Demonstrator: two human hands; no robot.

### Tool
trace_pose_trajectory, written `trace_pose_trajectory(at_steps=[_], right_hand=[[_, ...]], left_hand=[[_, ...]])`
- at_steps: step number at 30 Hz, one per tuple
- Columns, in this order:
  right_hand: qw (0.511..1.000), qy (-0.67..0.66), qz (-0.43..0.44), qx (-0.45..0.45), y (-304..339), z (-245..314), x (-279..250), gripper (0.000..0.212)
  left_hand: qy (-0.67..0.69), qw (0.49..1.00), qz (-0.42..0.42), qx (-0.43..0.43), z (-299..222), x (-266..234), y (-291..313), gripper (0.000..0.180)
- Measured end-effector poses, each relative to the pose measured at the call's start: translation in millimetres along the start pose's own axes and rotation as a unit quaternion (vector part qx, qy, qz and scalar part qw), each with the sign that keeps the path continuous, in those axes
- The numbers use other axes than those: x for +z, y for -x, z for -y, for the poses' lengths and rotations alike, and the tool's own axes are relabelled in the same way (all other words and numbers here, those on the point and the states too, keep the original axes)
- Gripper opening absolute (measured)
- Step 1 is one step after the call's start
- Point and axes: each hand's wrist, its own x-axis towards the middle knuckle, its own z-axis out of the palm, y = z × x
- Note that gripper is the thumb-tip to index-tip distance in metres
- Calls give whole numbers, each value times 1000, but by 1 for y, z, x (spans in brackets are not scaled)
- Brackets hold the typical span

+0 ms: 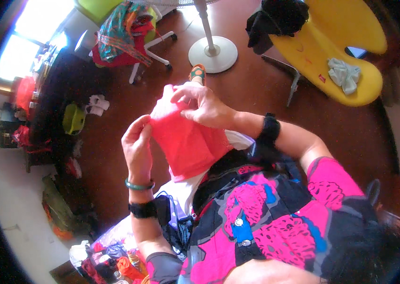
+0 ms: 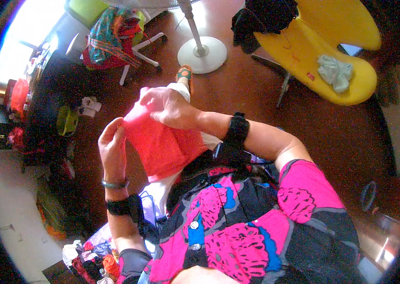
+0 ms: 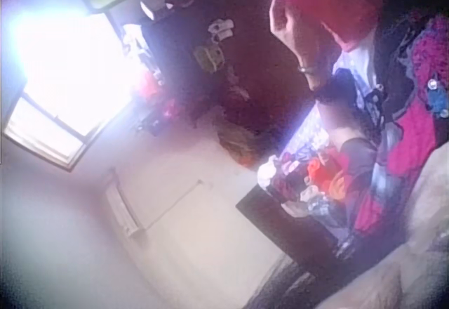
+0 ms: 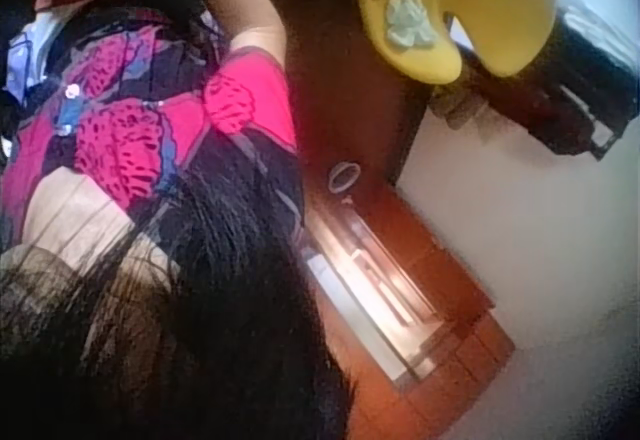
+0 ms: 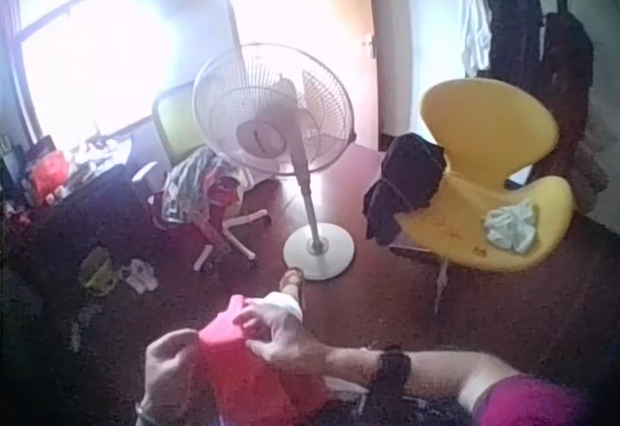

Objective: Folding a pink long-sleeved shirt.

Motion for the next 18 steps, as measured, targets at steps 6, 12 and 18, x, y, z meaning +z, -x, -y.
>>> trace_pose_trajectory(at_steps=[6, 12, 18], right_hand=[[987, 140, 70, -44, 32, 49, -6, 24], [951, 215, 189, -115, 51, 77, -15, 11], [977, 85, 188, 61, 42, 73, -11, 5]], left_hand=[[-410, 879, -26, 241, -52, 20, 58, 17], [-469, 824, -20, 317, -64, 37, 96, 10], [-224, 971, -24, 82, -38, 20, 81, 15]])
